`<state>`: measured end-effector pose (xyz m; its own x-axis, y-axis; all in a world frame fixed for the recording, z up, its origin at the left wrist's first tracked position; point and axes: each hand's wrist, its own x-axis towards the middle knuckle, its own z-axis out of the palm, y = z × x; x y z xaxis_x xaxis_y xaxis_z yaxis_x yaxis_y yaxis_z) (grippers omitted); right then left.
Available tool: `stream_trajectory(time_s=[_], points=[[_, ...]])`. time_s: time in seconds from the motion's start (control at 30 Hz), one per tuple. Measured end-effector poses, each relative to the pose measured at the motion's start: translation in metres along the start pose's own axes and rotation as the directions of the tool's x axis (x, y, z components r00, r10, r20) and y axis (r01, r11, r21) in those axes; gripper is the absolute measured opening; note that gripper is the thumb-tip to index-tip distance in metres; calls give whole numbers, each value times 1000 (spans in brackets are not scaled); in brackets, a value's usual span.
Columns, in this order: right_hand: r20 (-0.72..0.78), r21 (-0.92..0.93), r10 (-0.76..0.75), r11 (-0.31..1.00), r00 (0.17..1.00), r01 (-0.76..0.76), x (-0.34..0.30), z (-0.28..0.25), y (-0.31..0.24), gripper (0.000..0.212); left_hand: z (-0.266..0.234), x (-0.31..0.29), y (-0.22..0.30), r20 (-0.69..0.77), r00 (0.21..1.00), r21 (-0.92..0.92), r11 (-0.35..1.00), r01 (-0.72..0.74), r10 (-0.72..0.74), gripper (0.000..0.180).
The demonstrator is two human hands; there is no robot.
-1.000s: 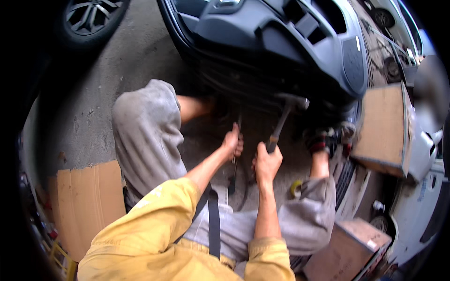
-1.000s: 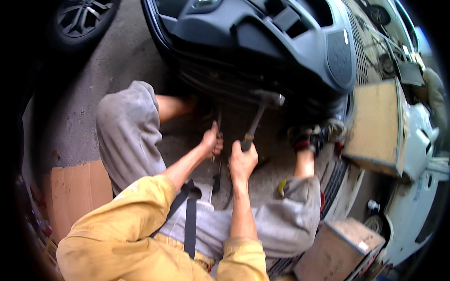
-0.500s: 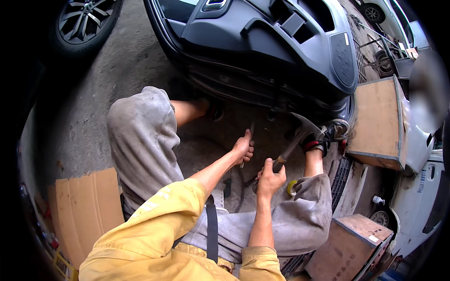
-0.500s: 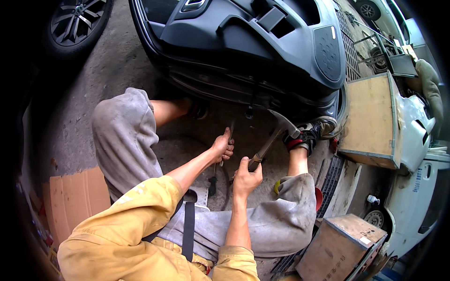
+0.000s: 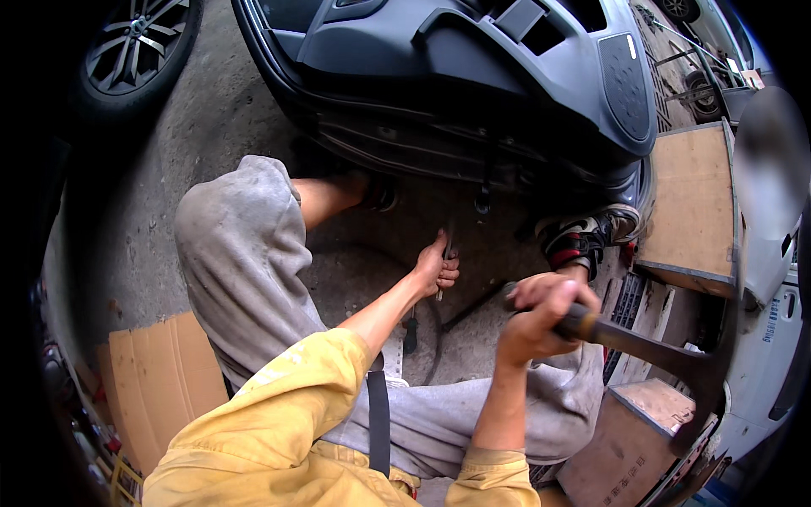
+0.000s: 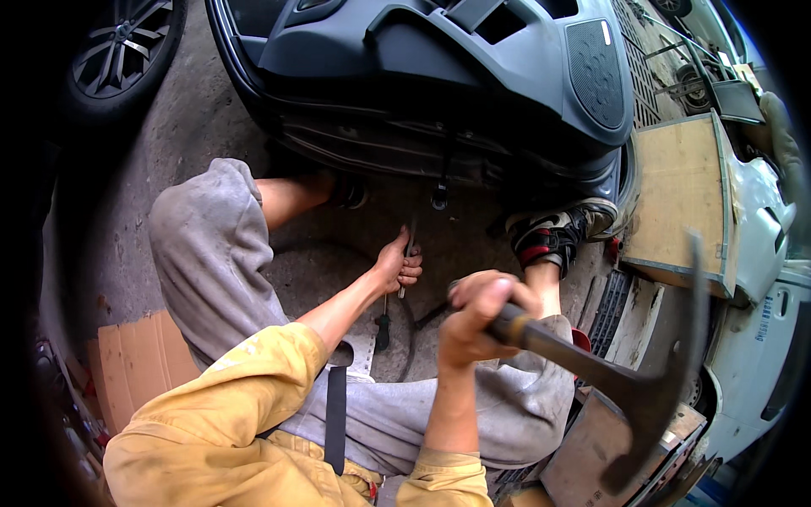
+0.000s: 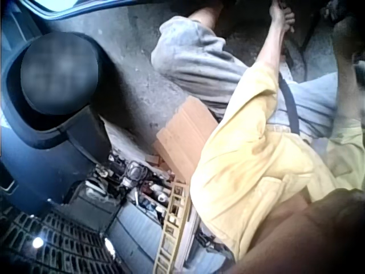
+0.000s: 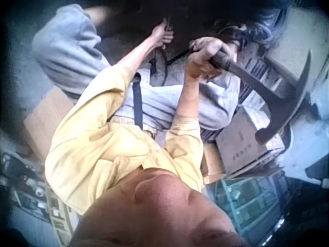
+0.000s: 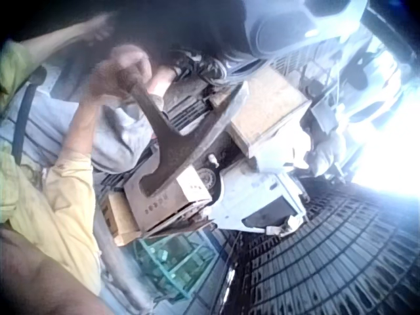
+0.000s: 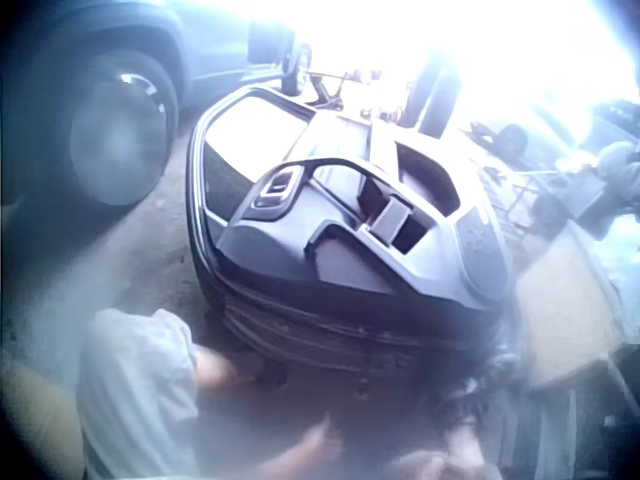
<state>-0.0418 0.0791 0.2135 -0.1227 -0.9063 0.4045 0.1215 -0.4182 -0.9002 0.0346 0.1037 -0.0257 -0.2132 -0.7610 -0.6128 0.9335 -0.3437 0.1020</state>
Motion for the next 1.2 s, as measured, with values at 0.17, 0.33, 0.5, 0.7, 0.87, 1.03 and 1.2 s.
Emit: stream_trajectory(time_s=[0.17,0.33,0.5,0.7,0.87,1.03,1.2], points=[[267,-466,265,877,927,-117,-48,-11,51,19,-7,-4,-1,61,996,-89,995,-53,58,50],[215,-672,648,641,731,-370,-56,-28,110,31,0,-1,0,0,996,-52,995,-89,89,48],[223,-756,603,603,766,-255,-47,-11,91,37,-11,2,-3,-3,994,-61,992,-108,108,48],[345,-452,148,892,927,26,-47,-1,59,44,-11,-1,-5,7,994,-116,987,-109,111,47],[352,-475,140,879,926,47,-49,-16,85,45,-5,5,-8,19,995,-116,989,-97,99,47],[222,-695,607,648,763,-313,-69,-7,91,42,-27,5,-10,-51,988,92,986,-141,146,50],[239,-478,475,817,847,-323,-43,19,35,42,-13,4,0,-50,992,18,993,-118,119,47]])
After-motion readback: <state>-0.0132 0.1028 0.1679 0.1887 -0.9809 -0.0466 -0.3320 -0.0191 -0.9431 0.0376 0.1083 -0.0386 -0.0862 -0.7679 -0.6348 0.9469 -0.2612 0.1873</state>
